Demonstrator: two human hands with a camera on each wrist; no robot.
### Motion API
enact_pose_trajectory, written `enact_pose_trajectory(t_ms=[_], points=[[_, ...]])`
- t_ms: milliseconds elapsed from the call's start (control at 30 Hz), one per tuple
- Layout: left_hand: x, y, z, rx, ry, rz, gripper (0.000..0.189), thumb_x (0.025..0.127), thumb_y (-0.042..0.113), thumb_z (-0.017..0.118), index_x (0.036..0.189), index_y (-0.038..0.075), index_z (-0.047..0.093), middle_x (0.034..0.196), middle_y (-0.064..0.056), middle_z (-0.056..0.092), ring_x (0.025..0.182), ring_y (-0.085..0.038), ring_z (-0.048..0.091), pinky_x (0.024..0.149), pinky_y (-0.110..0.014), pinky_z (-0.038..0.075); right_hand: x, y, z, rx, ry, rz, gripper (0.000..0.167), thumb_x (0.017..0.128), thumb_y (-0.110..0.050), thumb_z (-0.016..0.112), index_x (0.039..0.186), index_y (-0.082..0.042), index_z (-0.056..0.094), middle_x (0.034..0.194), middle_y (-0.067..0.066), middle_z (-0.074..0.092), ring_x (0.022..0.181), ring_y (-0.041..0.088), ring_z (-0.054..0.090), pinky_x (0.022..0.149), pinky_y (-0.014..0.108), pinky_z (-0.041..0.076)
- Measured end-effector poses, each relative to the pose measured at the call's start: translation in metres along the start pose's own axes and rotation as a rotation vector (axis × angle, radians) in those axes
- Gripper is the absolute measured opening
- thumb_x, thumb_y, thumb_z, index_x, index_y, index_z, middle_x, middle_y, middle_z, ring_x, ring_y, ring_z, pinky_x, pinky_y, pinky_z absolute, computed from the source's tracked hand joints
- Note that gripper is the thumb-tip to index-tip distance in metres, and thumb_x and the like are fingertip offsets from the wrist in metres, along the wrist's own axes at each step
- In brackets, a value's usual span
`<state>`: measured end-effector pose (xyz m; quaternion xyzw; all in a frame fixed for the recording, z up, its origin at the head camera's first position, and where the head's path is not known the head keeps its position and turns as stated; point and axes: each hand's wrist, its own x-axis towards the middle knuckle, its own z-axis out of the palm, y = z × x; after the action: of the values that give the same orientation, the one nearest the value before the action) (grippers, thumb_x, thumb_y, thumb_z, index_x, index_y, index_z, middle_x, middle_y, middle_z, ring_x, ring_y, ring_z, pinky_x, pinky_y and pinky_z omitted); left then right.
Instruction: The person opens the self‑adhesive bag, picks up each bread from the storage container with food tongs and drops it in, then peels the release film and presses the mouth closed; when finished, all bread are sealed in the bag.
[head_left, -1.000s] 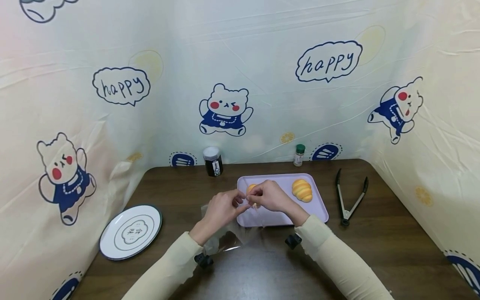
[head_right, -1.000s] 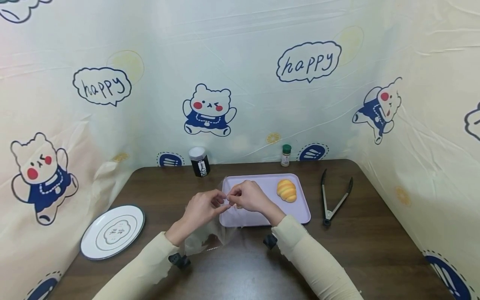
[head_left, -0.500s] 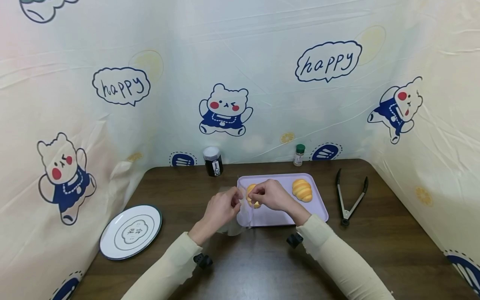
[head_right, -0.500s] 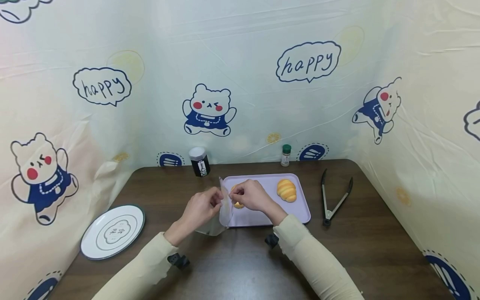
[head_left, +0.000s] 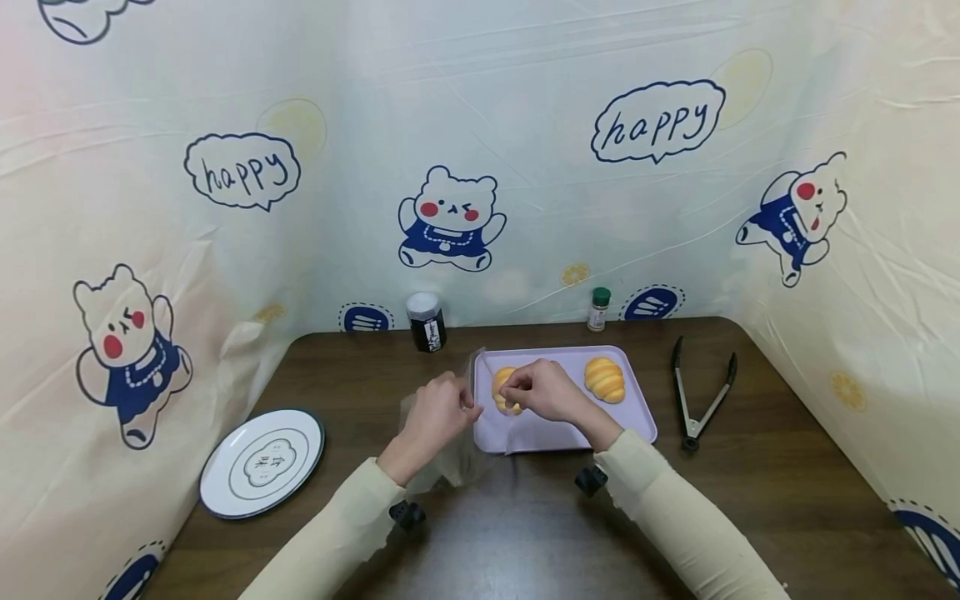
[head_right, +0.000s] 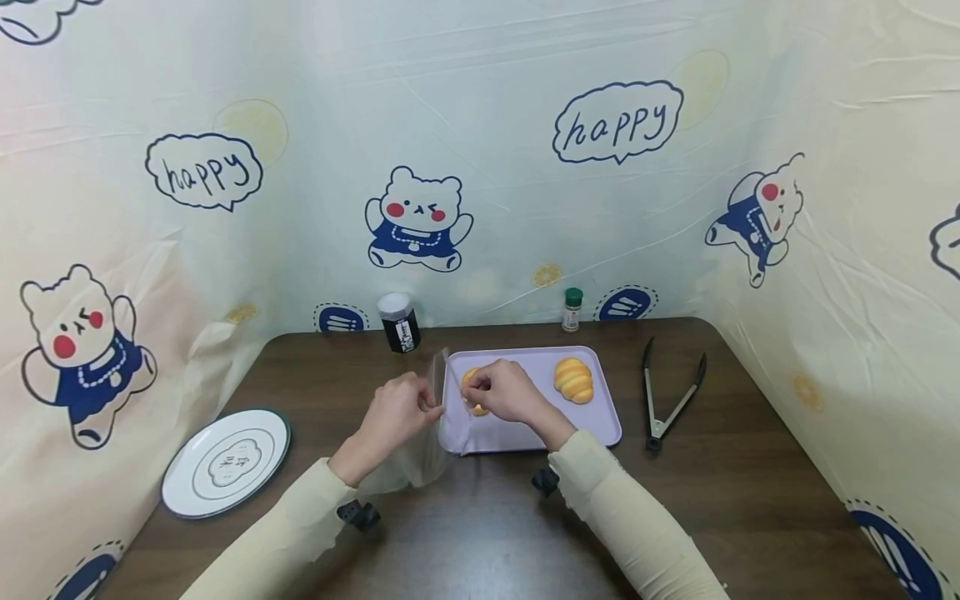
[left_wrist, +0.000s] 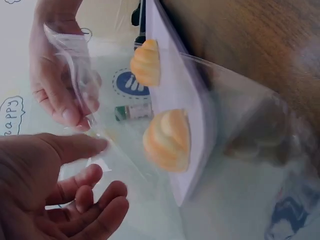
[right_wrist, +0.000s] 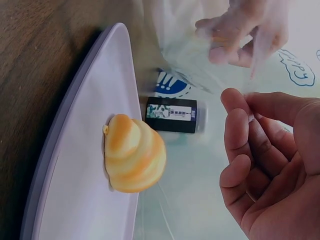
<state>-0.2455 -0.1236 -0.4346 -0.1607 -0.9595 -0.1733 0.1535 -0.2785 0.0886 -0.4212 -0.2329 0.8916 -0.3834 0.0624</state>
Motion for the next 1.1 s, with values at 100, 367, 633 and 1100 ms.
enact_pose_trajectory(t_ms=[100,367,633,1100], points=[[0.0,-0.002,-0.002,0.015,0.024,0.03,0.013,0.076,0.009,0.077,0.072,0.014,0.066,0.076,-0.001,0.058,0.061,-0.014,0.054,0.053,-0.033,0.047,0.0,0.001,-0.001,0.002,0.0,0.02,0.015,0.095,-0.024,0.069,0.085,-0.018,0.078,0.075,0.0,0.074,0.065,0.008,0.061,0.059,0.026,0.048],[-0.002,0.0,-0.008,0.021,-0.073,0.007,0.031,0.078,0.001,0.065,0.104,0.012,0.077,0.1,-0.01,0.071,0.079,-0.027,0.067,0.06,-0.044,0.055,-0.001,0.006,-0.002,-0.01,-0.006,0.035,0.015,0.095,-0.027,0.068,0.086,-0.019,0.078,0.079,0.004,0.076,0.068,0.009,0.062,0.061,0.026,0.048],[0.002,-0.001,-0.013,0.037,-0.116,-0.047,0.02,0.087,0.011,0.063,0.099,0.012,0.079,0.095,-0.006,0.074,0.078,-0.024,0.068,0.063,-0.042,0.056,-0.001,0.01,-0.003,-0.023,0.008,0.044,0.017,0.095,-0.027,0.068,0.089,-0.015,0.078,0.078,0.003,0.076,0.068,0.008,0.062,0.06,0.026,0.047],[0.003,-0.001,-0.012,0.018,-0.264,-0.085,0.062,0.08,0.045,0.081,0.129,0.013,0.063,0.087,0.001,0.059,0.067,-0.013,0.053,0.053,-0.027,0.042,-0.002,0.01,-0.002,-0.019,0.003,0.045,0.016,0.095,-0.026,0.067,0.088,-0.016,0.078,0.076,0.0,0.073,0.067,0.01,0.061,0.059,0.027,0.047]])
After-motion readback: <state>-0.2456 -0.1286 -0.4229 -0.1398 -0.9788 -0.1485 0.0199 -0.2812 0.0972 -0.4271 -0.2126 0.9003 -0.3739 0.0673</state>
